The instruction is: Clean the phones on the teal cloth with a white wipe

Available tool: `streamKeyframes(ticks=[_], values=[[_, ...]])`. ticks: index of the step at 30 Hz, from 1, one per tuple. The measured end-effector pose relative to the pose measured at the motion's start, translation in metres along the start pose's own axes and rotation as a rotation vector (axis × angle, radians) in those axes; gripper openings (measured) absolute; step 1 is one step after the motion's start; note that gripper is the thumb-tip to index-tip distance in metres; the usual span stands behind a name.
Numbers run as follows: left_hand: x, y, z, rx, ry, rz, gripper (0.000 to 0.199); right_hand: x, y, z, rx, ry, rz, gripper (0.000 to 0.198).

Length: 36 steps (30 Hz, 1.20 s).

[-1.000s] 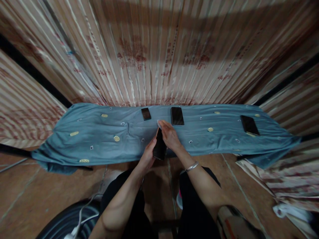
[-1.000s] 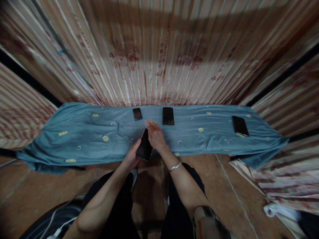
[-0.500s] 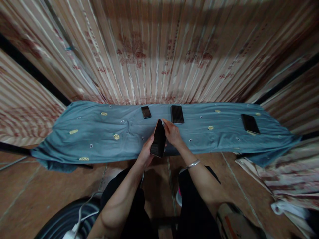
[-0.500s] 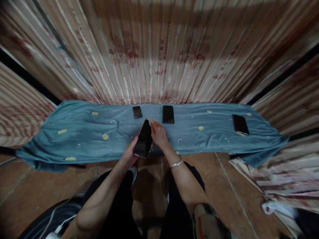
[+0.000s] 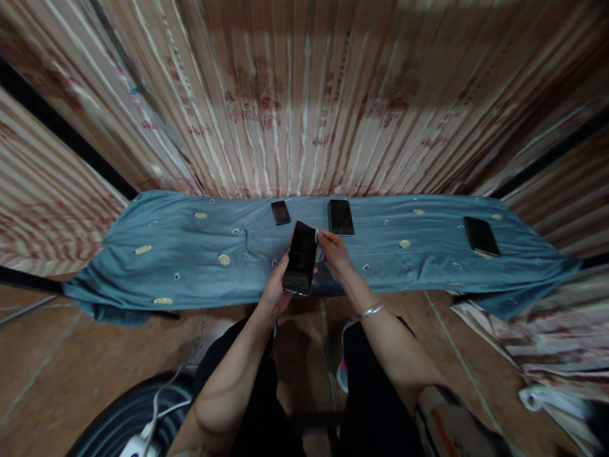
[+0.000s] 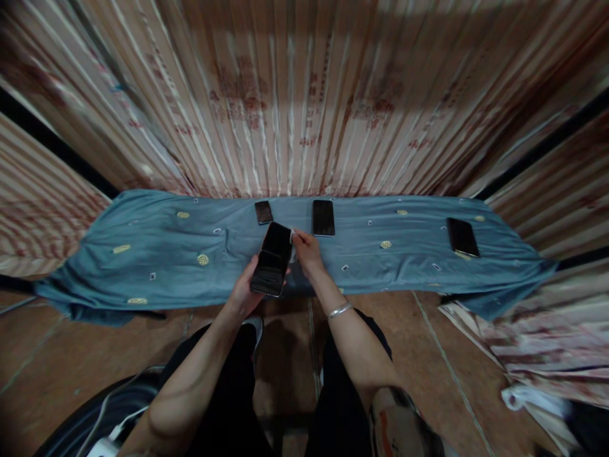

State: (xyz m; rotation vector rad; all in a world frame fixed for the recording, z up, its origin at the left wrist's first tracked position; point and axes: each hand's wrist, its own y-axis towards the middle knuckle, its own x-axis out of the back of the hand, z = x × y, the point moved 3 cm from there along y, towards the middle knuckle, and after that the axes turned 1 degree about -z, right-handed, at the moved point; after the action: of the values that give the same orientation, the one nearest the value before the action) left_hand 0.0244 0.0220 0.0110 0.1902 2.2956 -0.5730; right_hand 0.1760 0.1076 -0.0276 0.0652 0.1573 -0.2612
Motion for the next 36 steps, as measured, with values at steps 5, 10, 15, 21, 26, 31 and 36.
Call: streamKeyframes(ticks=[5, 10, 15, 21, 26, 31, 36], values=[[0.002, 0.002, 0.002, -0.038, -0.018, -0.032, 0.041, -0.007, -0.005, -0.001, -0.102, 0.126, 0.024, 0.031], [0.006, 0.008, 0.003, -0.162, 0.057, -0.034, 0.039, -0.015, -0.013, -0.005, -0.155, 0.138, 0.065, 0.029], [0.009, 0.015, 0.000, -0.376, 0.143, -0.031, 0.043, -0.022, -0.021, -0.012, -0.154, 0.071, 0.108, 0.025], [0.022, 0.024, -0.003, -0.473, 0.253, -0.093, 0.049, -0.024, -0.027, -0.013, -0.123, 0.000, 0.111, 0.023], [0.024, 0.026, -0.010, -0.490, 0.213, -0.099, 0.049, -0.029, -0.038, -0.013, -0.162, 0.000, 0.167, 0.021], [0.024, 0.027, -0.016, -0.505, 0.139, -0.109, 0.043, -0.033, -0.051, -0.010, -0.202, 0.073, 0.209, 0.027], [0.028, 0.030, -0.024, -0.491, 0.081, -0.140, 0.033, -0.037, -0.071, -0.006, -0.257, 0.071, 0.235, 0.036]])
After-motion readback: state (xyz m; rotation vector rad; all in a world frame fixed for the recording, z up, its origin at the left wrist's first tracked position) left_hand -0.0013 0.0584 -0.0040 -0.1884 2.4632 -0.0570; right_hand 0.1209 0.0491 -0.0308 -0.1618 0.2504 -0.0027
